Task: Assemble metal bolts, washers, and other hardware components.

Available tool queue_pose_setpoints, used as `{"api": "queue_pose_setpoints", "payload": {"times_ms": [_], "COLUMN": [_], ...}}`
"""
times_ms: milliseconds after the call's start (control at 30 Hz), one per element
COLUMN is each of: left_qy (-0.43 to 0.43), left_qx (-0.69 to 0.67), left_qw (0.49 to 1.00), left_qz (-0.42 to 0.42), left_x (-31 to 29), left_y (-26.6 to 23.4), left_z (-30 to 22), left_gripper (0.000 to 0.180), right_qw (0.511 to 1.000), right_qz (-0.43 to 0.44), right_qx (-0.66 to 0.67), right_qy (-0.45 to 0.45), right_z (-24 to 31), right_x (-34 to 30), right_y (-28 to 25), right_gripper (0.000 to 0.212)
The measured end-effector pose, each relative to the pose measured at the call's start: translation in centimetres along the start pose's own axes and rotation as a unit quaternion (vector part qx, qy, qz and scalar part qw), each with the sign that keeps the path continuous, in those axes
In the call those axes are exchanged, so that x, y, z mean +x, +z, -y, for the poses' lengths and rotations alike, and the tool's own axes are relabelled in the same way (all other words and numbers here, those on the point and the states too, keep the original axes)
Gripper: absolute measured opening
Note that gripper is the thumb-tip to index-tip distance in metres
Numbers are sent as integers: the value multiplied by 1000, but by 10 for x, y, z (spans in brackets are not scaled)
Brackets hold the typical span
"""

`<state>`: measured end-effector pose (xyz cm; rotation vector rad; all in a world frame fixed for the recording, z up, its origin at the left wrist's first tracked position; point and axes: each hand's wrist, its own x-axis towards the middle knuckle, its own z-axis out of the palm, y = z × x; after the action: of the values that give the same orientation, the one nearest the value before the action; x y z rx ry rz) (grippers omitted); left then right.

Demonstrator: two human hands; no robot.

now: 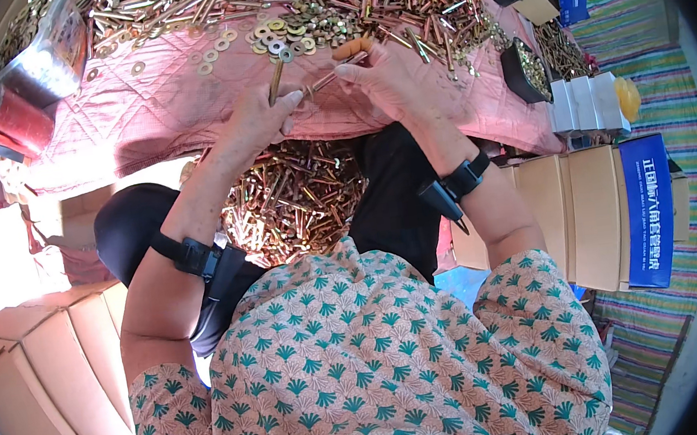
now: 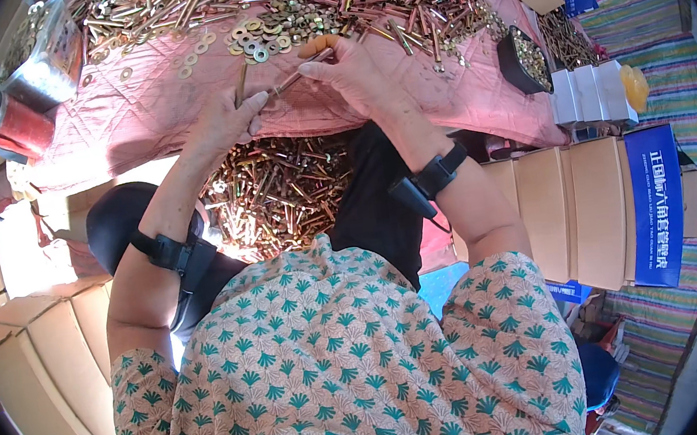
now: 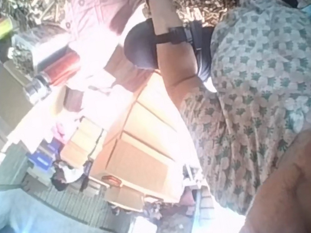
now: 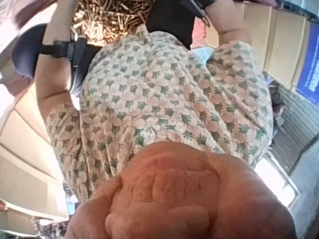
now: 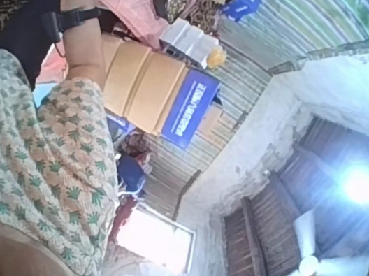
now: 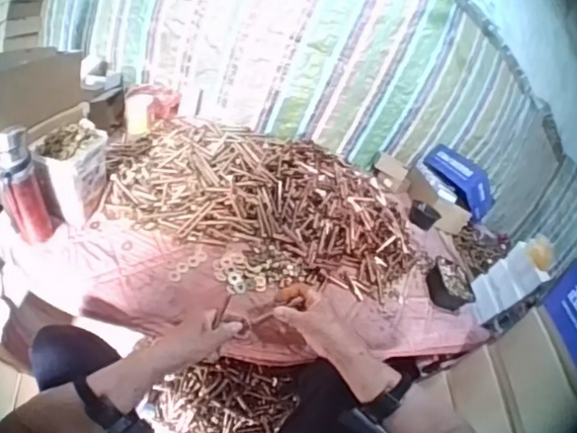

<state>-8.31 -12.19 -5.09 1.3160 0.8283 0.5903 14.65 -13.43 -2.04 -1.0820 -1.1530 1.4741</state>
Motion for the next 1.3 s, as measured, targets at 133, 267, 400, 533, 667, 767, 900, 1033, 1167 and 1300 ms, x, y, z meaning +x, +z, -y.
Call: {"api": "queue_pose_setpoints", "payload": {"times_ms": [133, 267, 400, 533, 667, 767, 900, 1033, 1167, 1300], "left_qy": [-28, -27, 10, 68, 112, 160, 134, 114, 126, 143], "left_qx": [-49, -99, -87, -90, -112, -122, -184, -147, -194, -177], "left_qw": [998, 994, 996, 993, 983, 945, 933, 949, 939, 936], "left_qz": [0, -23, -34, -45, -92, -258, -278, -253, -254, -270], "left_x": [-3, -1, 5, 14, 26, 35, 28, 24, 26, 26], "left_y": [6, 6, 5, 16, 21, 16, -3, 1, 0, 5], "left_z": [5, 4, 5, 5, -4, -5, 3, 2, -2, 2], "left_gripper": [27, 28, 28, 31, 28, 28, 28, 27, 26, 26], "right_qw": [1000, 999, 971, 958, 973, 963, 976, 966, 948, 973], "right_qz": [-6, -19, -46, -28, -94, -164, -123, -132, -259, -175], "right_qx": [18, 44, 230, 269, 32, -41, 11, 89, -97, -59], "right_qy": [2, 9, -49, -95, -207, -211, -177, -206, -156, -139], "right_z": [0, 1, 4, 19, 28, -17, -16, 5, 0, -30], "right_x": [0, 6, 14, 30, 42, 57, 67, 62, 55, 55], "right_y": [7, 8, 32, 52, 69, 55, 56, 60, 75, 61], "right_gripper": [18, 18, 24, 25, 24, 30, 28, 17, 23, 17]}}
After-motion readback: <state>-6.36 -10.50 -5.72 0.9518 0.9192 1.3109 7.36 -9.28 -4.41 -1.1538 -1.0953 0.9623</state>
